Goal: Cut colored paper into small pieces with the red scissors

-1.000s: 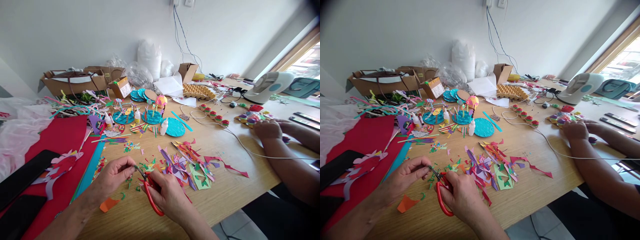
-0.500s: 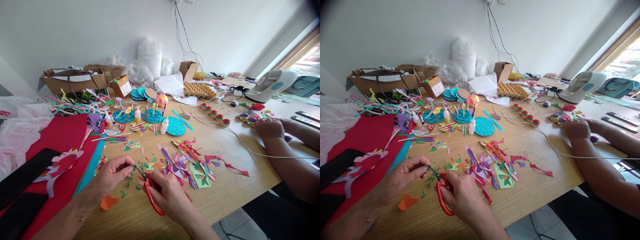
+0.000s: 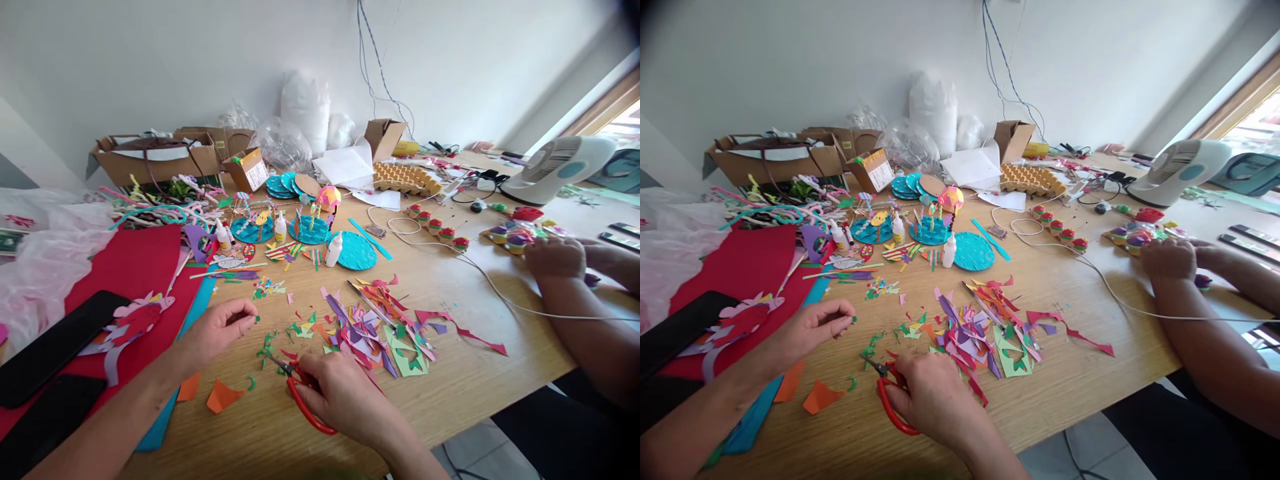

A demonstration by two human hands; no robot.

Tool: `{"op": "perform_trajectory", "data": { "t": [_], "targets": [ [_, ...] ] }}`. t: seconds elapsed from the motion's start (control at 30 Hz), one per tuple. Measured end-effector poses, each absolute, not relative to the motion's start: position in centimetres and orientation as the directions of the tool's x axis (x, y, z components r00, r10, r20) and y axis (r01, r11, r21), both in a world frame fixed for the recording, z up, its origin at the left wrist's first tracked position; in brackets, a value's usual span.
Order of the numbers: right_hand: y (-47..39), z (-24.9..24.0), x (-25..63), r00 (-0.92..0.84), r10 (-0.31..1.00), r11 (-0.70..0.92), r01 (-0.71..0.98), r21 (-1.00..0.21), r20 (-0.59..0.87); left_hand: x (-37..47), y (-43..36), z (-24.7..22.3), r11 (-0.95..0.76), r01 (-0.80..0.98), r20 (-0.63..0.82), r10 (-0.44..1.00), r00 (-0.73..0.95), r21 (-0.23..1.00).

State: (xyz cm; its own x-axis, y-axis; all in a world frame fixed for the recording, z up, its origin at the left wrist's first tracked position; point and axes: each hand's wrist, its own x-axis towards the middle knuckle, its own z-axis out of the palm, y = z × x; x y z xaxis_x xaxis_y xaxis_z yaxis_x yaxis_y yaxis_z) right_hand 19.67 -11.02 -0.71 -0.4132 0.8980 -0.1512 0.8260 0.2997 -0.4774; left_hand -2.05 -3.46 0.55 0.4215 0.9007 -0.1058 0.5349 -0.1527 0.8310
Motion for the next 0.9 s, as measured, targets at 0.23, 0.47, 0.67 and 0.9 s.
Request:
{"op": "perform_trajectory", "data": {
  "t": [0.23, 0.47, 0.67, 0.9],
  "targets": [
    [-10.9, -1.1, 20.0, -0.477, 0.85, 0.364, 0.838, -0.407, -0.224, -2.5, 1.4, -1.8, -0.374, 0.808, -0.068, 0.89, 0.45, 0.456],
    [-10.1, -1.3, 20.3, -0.546, 0.808, 0.416, 0.794, -0.444, -0.219, -1.9, 3.7, -4.3, -0.41, 0.845, -0.094, 0.88, 0.465, 0.343],
    [-10.0, -1.0, 20.2, -0.57, 0.795, 0.44, 0.778, -0.448, -0.209, -1.9, 4.2, -4.5, -0.442, 0.844, -0.077, 0.872, 0.484, 0.303],
    [-10.4, -0.5, 20.8, -0.563, 0.802, 0.432, 0.779, -0.454, -0.202, -0.8, 2.9, -2.8, -0.515, 0.779, -0.032, 0.827, 0.561, 0.359]
  ]
}}
